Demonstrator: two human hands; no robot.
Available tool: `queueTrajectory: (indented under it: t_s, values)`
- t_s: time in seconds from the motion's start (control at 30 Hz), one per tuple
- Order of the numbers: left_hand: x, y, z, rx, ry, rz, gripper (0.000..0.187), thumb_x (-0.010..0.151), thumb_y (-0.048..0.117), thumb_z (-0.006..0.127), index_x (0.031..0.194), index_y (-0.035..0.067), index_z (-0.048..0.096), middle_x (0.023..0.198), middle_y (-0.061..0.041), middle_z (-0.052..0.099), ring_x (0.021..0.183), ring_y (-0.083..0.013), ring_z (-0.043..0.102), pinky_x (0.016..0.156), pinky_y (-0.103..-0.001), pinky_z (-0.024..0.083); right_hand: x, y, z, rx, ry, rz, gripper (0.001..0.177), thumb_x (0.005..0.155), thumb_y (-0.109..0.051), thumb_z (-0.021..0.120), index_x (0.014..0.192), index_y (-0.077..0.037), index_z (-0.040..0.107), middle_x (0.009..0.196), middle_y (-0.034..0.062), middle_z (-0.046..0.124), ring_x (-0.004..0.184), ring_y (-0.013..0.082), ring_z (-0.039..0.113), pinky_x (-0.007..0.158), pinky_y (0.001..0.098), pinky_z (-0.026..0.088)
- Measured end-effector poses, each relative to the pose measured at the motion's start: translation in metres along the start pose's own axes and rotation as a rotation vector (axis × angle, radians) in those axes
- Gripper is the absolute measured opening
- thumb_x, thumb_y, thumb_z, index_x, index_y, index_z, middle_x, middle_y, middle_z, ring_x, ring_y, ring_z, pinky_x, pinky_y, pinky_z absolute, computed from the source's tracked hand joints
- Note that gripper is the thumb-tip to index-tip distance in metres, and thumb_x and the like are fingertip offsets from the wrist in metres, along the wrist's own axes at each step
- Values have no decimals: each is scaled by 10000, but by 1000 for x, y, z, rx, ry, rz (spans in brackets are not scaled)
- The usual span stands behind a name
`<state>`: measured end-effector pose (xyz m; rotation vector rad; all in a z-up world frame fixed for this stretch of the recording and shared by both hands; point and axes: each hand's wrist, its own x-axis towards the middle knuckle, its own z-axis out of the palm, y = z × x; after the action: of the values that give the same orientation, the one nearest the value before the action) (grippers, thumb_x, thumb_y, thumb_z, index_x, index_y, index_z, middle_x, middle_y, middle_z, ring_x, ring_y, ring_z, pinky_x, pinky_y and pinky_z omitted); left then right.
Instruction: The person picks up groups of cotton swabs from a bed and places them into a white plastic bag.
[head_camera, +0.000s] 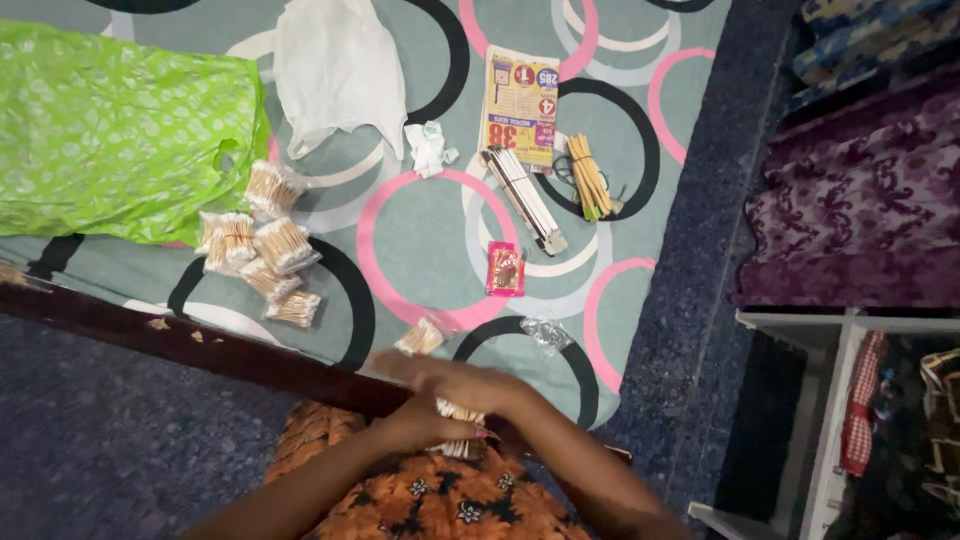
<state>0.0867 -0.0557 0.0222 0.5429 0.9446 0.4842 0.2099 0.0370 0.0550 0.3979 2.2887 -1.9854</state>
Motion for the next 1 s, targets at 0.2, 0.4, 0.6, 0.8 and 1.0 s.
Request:
queueTrajectory:
  t_s: [0.2,0.4,0.6,0.8,1.0]
  values:
    - [-6,-6,-1,136,6,-22,454,775,246,826,1137,-7,721,1033,-115,771,917,-192,720,826,-345,582,-4,13,14,105,82,22,750,1068,-651,352,1626,-153,315,1728,104,255,1622,303,206,1309,493,172]
    - [1,-11,-4,-25,-129,20,499,778,251,814,1195,23,663,1051,-120,739,923,-217,728,840,-389,607,-12,17,3,206,86,-49,922,997,-770,182,1585,-106,433,1670,131,394,1564,320,325,1261,478,284]
    - [10,-18,-3,25,-77,-95,462,771,224,872,1093,-74,726,995,-187,775,862,-259,744,781,-361,606,-11,13,16,268,128,-152,995,979,-807,193,1580,-57,452,1641,155,446,1549,315,389,1284,443,269]
    - [16,-2,-14,353,474,279,805,668,220,887,1315,-40,485,958,-203,751,867,-292,746,735,-362,593,-22,-6,-15,12,763,-60,717,1045,-605,391,1347,-8,648,1274,157,658,1127,303,651,972,427,507]
    - [18,18,-16,700,477,486,1164,848,250,733,1517,-122,-144,997,-197,692,917,-372,725,799,-406,564,-9,-29,20,-401,849,42,313,996,-234,608,1212,-7,605,1145,208,646,1007,408,653,809,444,535]
